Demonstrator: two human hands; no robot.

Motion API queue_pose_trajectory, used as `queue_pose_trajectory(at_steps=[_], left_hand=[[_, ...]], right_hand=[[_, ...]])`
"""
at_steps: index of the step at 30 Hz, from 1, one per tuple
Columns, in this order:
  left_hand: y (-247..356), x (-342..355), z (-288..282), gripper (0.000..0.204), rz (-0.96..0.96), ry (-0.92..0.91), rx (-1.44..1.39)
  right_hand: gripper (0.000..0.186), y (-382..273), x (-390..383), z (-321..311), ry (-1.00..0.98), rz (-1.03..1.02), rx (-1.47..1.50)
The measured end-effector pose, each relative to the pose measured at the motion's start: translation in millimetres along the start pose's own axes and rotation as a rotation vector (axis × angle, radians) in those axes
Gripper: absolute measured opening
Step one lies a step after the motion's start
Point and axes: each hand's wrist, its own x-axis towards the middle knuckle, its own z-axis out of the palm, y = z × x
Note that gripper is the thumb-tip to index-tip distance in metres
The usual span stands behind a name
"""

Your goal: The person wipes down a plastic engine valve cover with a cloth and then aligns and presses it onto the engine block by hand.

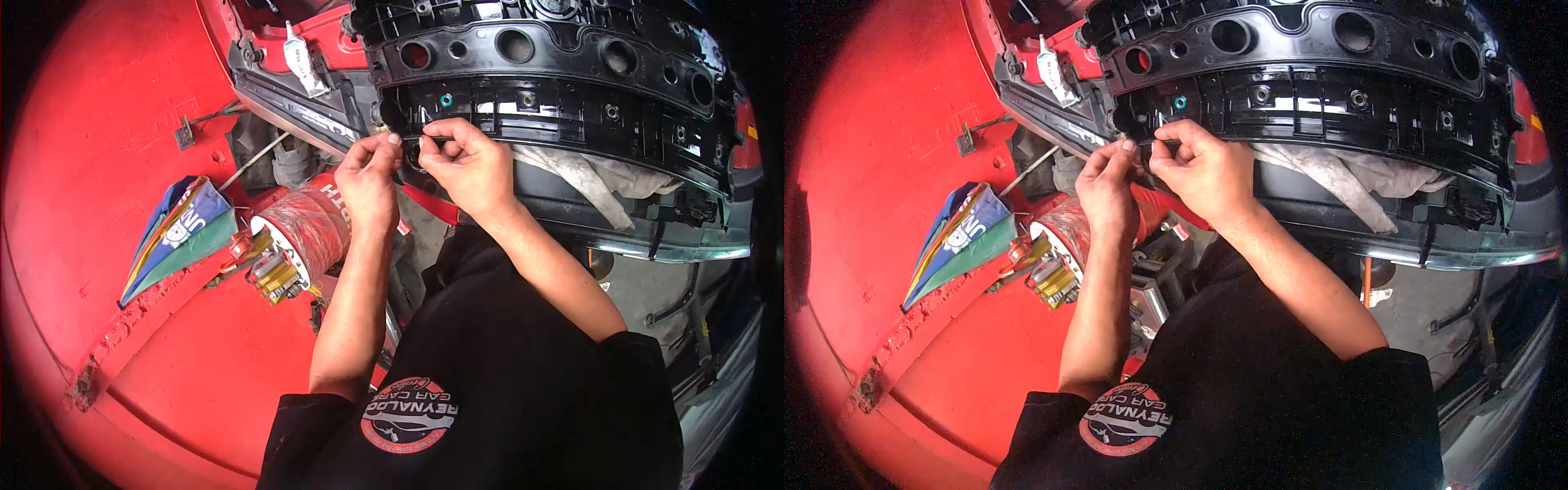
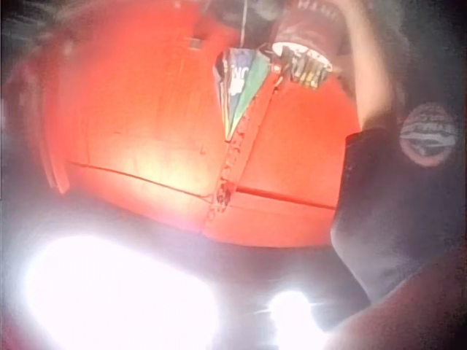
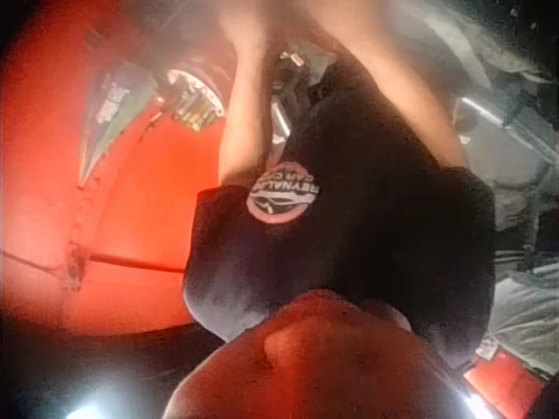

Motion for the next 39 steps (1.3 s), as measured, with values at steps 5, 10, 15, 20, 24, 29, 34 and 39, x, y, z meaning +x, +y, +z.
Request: queue_pose_trajectory(at_steps=[5, 10, 15, 20, 24, 29, 34, 39], left_hand=[[16, 1, 4, 0.018, 0.061, 0.01, 0.25], [15, 3, 2, 0.012, 0.015, -0.001, 0.158], [41, 6, 17, 0.015, -0.107, 0.046, 0.434], [39, 6, 20, 0.015, -0.152, 0.072, 0.377], [37, 9, 18, 0.013, -0.19, 0.032, 0.299], [21, 11, 6, 0.012, -0.181, -0.071, 0.006], [13, 10, 1, 0.011, -0.225, -0.098, -0.226], [23, 4, 20, 0.01, -0.088, 0.141, 0.216]], right_hand=[[0.018, 12, -1, 3, -0.009, 0.014, 0.051], [0.019, 13, -1, 0, -0.033, 0.034, 0.049], [0.019, 9, -3, -3, -0.037, 0.025, 0.021], [0.018, 1, 0, -4, -0.031, 0.013, -0.008], [0.018, 4, -1, -3, -0.02, -0.029, -0.023], [0.015, -1, 0, -6, -0.037, -0.004, 0.022], [0.018, 2, -2, -8, -0.092, -0.048, -0.015], [0.018, 1, -1, -9, -0.085, -0.046, -0.033]])
